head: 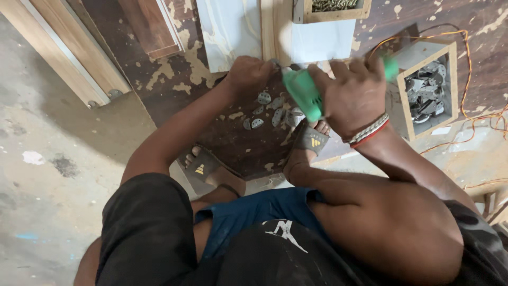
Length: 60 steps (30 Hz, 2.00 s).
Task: The person uses a green corded drill to drive screws into a wooden strip attached to a white panel. They repeatedly pick screws from a nearby wooden box and fasten them along the strip. A second person briefly passes by in the background.
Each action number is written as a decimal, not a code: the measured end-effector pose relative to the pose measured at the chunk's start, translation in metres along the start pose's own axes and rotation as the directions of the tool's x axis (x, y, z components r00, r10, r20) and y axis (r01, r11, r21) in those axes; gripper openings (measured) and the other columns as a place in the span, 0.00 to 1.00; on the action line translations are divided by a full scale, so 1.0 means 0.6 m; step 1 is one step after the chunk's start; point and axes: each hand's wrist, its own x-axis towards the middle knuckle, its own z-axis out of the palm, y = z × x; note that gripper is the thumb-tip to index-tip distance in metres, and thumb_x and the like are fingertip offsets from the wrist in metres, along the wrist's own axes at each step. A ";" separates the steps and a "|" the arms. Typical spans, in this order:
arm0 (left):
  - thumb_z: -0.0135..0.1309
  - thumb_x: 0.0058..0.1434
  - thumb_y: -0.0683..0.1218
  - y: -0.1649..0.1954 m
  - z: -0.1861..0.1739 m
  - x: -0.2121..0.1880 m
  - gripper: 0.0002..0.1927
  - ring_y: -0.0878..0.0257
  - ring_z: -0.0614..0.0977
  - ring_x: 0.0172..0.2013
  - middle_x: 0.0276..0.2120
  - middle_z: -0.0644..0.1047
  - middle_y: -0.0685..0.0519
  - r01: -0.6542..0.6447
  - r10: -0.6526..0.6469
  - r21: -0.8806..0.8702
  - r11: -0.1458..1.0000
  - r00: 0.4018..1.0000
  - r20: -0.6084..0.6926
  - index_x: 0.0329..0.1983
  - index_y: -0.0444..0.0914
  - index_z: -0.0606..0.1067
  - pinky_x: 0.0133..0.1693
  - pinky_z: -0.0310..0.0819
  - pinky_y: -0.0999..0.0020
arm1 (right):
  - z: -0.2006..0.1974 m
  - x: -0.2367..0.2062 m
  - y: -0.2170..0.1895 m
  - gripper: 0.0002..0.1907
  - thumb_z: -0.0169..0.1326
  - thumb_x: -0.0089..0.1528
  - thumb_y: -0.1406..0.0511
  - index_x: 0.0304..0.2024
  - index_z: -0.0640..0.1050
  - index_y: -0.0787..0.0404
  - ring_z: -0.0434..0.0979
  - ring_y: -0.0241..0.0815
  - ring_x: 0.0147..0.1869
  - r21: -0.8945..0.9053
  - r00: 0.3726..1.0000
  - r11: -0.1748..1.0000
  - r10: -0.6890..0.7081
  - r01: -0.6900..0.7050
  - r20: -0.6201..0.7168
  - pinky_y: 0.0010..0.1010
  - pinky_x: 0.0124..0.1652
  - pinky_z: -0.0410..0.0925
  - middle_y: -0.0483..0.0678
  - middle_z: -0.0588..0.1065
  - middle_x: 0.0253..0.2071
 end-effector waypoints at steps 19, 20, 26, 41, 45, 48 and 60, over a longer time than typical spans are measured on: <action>0.58 0.62 0.54 -0.061 0.064 -0.016 0.14 0.47 0.83 0.27 0.27 0.81 0.45 0.212 -0.216 0.196 0.957 0.976 -0.002 0.40 0.39 0.80 0.32 0.77 0.50 | 0.071 0.007 0.008 0.37 0.65 0.46 0.57 0.59 0.76 0.57 0.81 0.60 0.33 0.197 0.994 0.978 0.085 -0.071 -0.066 0.51 0.31 0.72 0.58 0.79 0.32; 0.58 0.61 0.54 -0.062 0.059 -0.023 0.14 0.46 0.83 0.27 0.27 0.81 0.45 0.221 -0.221 0.201 0.954 0.975 -0.026 0.41 0.40 0.80 0.32 0.77 0.49 | 0.078 0.008 -0.002 0.34 0.65 0.46 0.56 0.54 0.76 0.57 0.81 0.60 0.34 0.237 0.994 0.966 0.108 -0.102 -0.010 0.51 0.33 0.72 0.58 0.79 0.32; 0.59 0.61 0.52 -0.074 0.053 -0.036 0.11 0.44 0.80 0.23 0.21 0.78 0.45 0.280 -0.272 0.239 0.930 0.960 -0.067 0.33 0.41 0.76 0.27 0.75 0.48 | 0.092 -0.003 -0.050 0.31 0.64 0.47 0.58 0.50 0.73 0.64 0.81 0.61 0.35 0.400 0.980 0.901 0.197 -0.170 -0.028 0.51 0.36 0.73 0.58 0.79 0.31; 0.57 0.57 0.42 -0.083 0.048 -0.034 0.06 0.47 0.80 0.23 0.20 0.75 0.46 0.134 -0.107 0.136 0.982 0.976 -0.189 0.28 0.40 0.71 0.26 0.72 0.53 | 0.061 0.004 -0.064 0.35 0.70 0.44 0.58 0.50 0.74 0.66 0.81 0.58 0.48 0.476 0.983 0.863 0.184 -0.169 0.015 0.48 0.43 0.74 0.59 0.79 0.43; 0.58 0.57 0.43 -0.090 0.048 -0.038 0.06 0.46 0.79 0.22 0.19 0.75 0.45 0.168 -0.144 0.155 0.974 0.977 -0.156 0.28 0.39 0.73 0.25 0.71 0.52 | 0.055 0.010 -0.067 0.34 0.69 0.45 0.58 0.50 0.74 0.66 0.81 0.57 0.48 0.464 0.980 0.865 0.196 -0.191 0.039 0.48 0.45 0.74 0.59 0.79 0.43; 0.60 0.59 0.46 -0.093 0.047 -0.046 0.09 0.46 0.79 0.22 0.20 0.75 0.44 0.207 -0.182 0.168 0.964 0.972 -0.149 0.28 0.39 0.73 0.25 0.71 0.52 | 0.049 0.012 -0.068 0.33 0.68 0.47 0.59 0.51 0.74 0.66 0.81 0.59 0.48 0.489 0.977 0.847 0.200 -0.208 0.069 0.48 0.46 0.74 0.60 0.79 0.43; 0.64 0.54 0.50 -0.099 0.029 -0.046 0.13 0.41 0.80 0.26 0.22 0.77 0.40 0.308 -0.296 0.217 0.926 0.951 -0.086 0.31 0.35 0.79 0.28 0.73 0.51 | 0.039 -0.025 -0.043 0.32 0.64 0.44 0.64 0.51 0.73 0.63 0.83 0.58 0.35 0.546 0.967 0.837 0.126 0.017 -0.222 0.48 0.32 0.74 0.56 0.80 0.32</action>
